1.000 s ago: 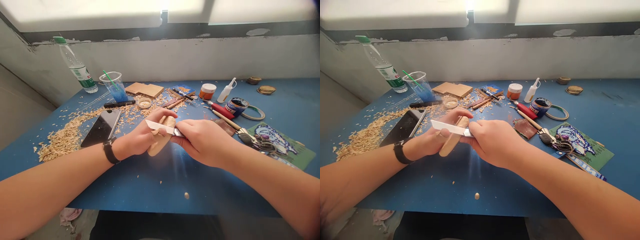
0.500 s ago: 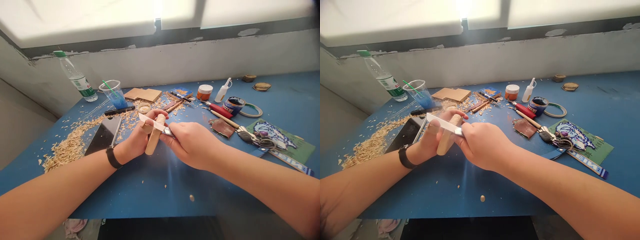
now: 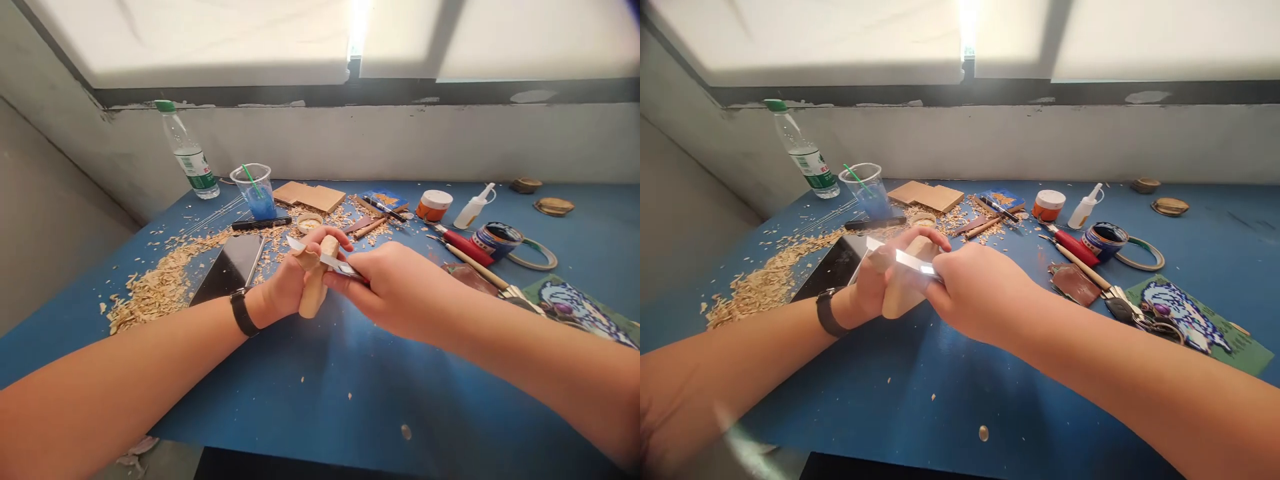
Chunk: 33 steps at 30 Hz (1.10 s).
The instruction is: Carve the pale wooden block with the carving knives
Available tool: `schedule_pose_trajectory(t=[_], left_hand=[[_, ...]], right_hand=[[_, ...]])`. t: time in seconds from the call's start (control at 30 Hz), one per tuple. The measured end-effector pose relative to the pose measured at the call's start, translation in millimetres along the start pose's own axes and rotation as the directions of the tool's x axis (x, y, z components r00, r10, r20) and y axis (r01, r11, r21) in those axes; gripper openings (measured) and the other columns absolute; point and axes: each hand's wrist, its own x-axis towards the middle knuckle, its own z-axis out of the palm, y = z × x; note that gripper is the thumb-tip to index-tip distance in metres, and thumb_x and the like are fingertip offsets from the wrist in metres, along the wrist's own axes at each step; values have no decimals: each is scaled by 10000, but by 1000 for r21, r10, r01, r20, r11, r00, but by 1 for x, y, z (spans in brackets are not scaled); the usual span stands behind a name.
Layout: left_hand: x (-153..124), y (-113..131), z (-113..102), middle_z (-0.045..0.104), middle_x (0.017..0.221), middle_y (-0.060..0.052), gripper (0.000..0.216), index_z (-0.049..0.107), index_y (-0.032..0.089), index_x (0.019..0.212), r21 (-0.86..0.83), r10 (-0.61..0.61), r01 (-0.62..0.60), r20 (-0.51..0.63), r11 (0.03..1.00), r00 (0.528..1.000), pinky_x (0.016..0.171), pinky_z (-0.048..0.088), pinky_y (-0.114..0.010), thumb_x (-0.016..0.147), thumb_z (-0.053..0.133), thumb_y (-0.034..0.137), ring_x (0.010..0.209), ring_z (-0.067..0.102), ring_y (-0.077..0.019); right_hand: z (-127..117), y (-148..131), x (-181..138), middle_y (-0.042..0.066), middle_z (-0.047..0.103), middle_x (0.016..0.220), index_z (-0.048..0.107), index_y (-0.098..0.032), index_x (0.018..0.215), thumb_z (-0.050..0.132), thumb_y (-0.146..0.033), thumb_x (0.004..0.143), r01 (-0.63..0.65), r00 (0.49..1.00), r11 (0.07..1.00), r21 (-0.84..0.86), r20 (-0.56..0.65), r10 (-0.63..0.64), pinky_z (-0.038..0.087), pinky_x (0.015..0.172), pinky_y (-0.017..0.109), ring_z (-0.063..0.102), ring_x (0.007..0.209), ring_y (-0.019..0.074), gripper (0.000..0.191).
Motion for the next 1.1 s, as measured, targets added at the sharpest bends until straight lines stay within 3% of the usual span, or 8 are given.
schedule_pose_trajectory(t=[0.3, 0.5, 0.77, 1.1], left_hand=[[-4, -1, 5, 605, 998, -87, 625, 670, 195, 1026, -32, -21, 20, -31, 999, 999, 725, 516, -355, 755, 737, 754, 897, 576, -244], [-3, 7, 8, 553, 974, -67, 641, 637, 204, 1021, 62, -42, 41, 14, 997, 999, 677, 482, -338, 744, 745, 772, 822, 525, -208], [-9, 10, 1, 539, 943, -67, 681, 616, 178, 1046, 213, -25, 11, 62, 977, 998, 649, 468, -328, 816, 678, 816, 795, 483, -197], [-10, 1, 0, 561, 909, -77, 612, 648, 213, 1040, 296, 49, -45, -6, 954, 999, 623, 432, -362, 865, 593, 797, 755, 483, -224]], right_hand=[[8, 8, -8, -31, 488, 592, 512, -216, 707, 602, -497, 1030, 73, 997, 990, 122, -14, -72, 199, 551, 302, 334, 534, 105, 438], [12, 12, -11, -34, 484, 594, 494, -219, 713, 643, -462, 995, 104, 994, 987, 125, -56, -98, 189, 555, 306, 332, 537, 104, 401], [18, 13, -15, -40, 423, 572, 541, -214, 711, 586, -588, 1039, 106, 993, 988, 112, -57, -100, 167, 558, 320, 248, 524, 107, 499], [15, 12, -13, -16, 475, 578, 612, -220, 707, 619, -515, 1037, 19, 999, 998, 59, -45, -16, 197, 571, 326, 323, 532, 127, 443]])
